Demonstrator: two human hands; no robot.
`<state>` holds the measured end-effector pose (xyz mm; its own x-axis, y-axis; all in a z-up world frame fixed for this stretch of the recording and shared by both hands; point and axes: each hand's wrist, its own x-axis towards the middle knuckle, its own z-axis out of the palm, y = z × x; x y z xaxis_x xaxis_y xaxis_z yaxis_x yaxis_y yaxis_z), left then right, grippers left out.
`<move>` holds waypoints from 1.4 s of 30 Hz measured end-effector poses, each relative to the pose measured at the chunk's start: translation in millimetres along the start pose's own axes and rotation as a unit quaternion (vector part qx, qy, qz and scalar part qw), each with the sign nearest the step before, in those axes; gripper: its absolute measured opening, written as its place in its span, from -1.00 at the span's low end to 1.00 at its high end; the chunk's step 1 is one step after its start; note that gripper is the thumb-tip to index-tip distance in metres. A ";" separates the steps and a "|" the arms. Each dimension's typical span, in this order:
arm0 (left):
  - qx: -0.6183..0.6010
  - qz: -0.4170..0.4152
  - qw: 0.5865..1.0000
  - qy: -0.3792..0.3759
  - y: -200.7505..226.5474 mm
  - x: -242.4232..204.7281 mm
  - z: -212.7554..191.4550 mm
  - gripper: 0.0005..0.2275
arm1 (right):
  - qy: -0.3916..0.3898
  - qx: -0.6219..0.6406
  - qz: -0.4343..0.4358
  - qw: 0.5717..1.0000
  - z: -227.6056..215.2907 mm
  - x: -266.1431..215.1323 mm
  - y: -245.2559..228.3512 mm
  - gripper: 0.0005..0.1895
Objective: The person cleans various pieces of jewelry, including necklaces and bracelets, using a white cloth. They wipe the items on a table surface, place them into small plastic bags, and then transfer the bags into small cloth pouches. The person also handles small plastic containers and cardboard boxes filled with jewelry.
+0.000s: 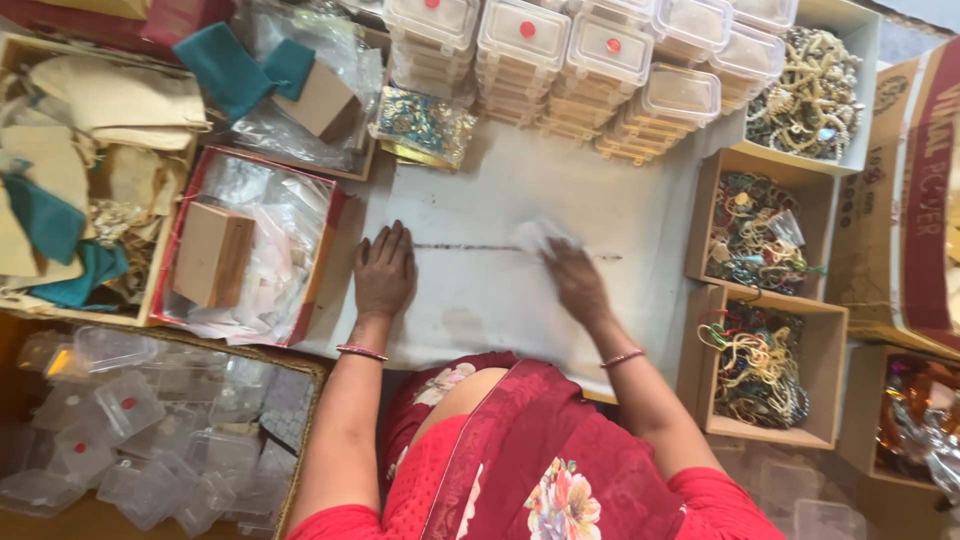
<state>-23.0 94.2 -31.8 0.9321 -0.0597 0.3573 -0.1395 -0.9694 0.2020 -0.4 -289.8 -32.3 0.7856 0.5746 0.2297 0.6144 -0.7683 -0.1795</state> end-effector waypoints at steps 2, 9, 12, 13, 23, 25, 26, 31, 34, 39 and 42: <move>-0.001 0.005 1.000 -0.005 0.9 2.3 -0.1 -0.64 | 0.017 -0.021 0.039 0.999 -10.5 -36.3 36.9 -0.41; -0.019 0.003 1.000 -0.009 -2.4 3.6 -1.8 -0.66 | 0.136 -0.100 0.339 0.925 19.4 -44.7 74.5 -0.44; -0.022 0.007 1.000 -0.007 0.3 2.6 -2.4 -0.66 | 0.111 -0.129 0.238 0.956 41.4 21.9 0.5 -0.37; -0.018 0.006 1.000 0.000 -0.5 2.9 -3.2 -0.65 | 0.038 -0.160 0.166 0.972 52.8 48.8 -30.6 -0.37; -0.018 0.005 0.999 -0.028 -4.6 -1.9 -0.2 -0.57 | -0.083 0.013 0.067 0.994 5.2 33.4 -52.0 -0.43; -0.012 0.004 1.000 -0.027 -5.5 -0.5 -0.3 -0.58 | 0.022 -0.068 0.085 0.994 15.3 -10.5 -10.4 -0.50; -0.016 0.003 0.999 -0.028 -2.4 1.2 -0.5 -0.58 | 0.019 -0.071 0.087 0.994 9.7 -25.7 5.8 -0.50; -0.041 -0.011 0.999 -0.025 -6.5 -1.2 3.7 -0.58 | 0.038 -0.112 0.249 0.961 16.0 -84.3 73.0 -0.50; -0.081 -0.021 0.996 -0.010 -5.0 -0.7 -1.7 -0.52 | 0.167 -0.046 0.350 0.920 47.4 -71.8 83.0 -0.52; -0.090 -0.001 0.996 0.017 -1.3 0.4 -19.0 -0.52 | 0.192 0.065 0.119 0.972 39.0 47.4 -17.3 -0.52; -0.063 0.027 0.998 0.017 -0.9 -2.5 -16.6 -0.63 | 0.089 0.145 -0.007 0.985 31.0 86.4 -74.5 -0.53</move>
<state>-30.8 99.2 -17.7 0.9107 -0.1002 0.4007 -0.2311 -0.9277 0.2933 23.9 -174.2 -28.7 0.7674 0.5065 0.3930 0.6405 -0.6330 -0.4349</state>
